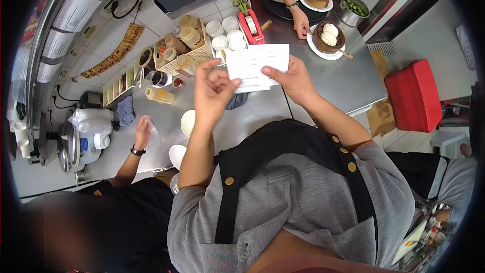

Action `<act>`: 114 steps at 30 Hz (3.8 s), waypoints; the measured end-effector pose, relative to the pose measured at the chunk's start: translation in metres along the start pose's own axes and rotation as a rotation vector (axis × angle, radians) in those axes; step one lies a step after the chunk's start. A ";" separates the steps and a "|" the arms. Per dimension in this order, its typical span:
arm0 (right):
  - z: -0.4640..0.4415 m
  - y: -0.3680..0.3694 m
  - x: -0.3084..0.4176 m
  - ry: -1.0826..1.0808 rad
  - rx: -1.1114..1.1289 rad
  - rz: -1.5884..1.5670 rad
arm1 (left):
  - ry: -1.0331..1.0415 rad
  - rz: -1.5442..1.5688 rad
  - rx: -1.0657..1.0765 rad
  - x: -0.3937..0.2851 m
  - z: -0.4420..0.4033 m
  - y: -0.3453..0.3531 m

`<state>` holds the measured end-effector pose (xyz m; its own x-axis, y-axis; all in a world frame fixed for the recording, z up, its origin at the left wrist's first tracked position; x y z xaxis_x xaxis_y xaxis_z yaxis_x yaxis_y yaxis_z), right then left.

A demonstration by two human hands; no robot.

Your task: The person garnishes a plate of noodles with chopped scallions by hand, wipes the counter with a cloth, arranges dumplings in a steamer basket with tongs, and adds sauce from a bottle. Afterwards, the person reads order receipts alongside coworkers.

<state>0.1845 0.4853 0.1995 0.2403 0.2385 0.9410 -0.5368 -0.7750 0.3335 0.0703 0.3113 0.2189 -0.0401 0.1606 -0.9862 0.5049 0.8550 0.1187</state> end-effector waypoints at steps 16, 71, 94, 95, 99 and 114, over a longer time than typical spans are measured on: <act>0.001 0.014 -0.019 0.106 0.045 0.144 | 0.465 -0.594 -0.058 -0.023 0.005 -0.008; 0.297 -0.129 0.106 -0.440 -0.911 0.226 | 0.859 -0.014 0.047 -0.140 -0.012 0.082; 1.102 -0.205 0.373 -0.258 -2.457 2.000 | 0.786 -0.702 1.647 0.209 0.572 0.388; 1.134 -0.210 0.396 -0.227 -2.481 2.067 | 0.687 -0.796 1.675 0.222 0.588 0.388; 1.243 -0.253 0.479 0.040 -2.380 2.415 | 0.629 -0.902 1.737 0.225 0.646 0.390; 1.392 -0.355 0.623 -0.108 -3.046 1.504 | 0.245 -1.234 1.390 0.364 0.514 0.299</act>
<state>1.6502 0.0941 0.5865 -0.4600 0.6511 0.6037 0.7204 0.6711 -0.1749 0.6494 0.3717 -0.1634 -0.9244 0.0112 -0.3811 0.3434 -0.4099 -0.8450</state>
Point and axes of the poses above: each hand's wrist, its own z-axis away from the middle knuckle, its own y-axis out of the palm, x = y × z, the point moved 3 cm from there along -z, towards the middle knuckle, and after that the axes turned 13 degrees about -x, right-handed, at the moved point
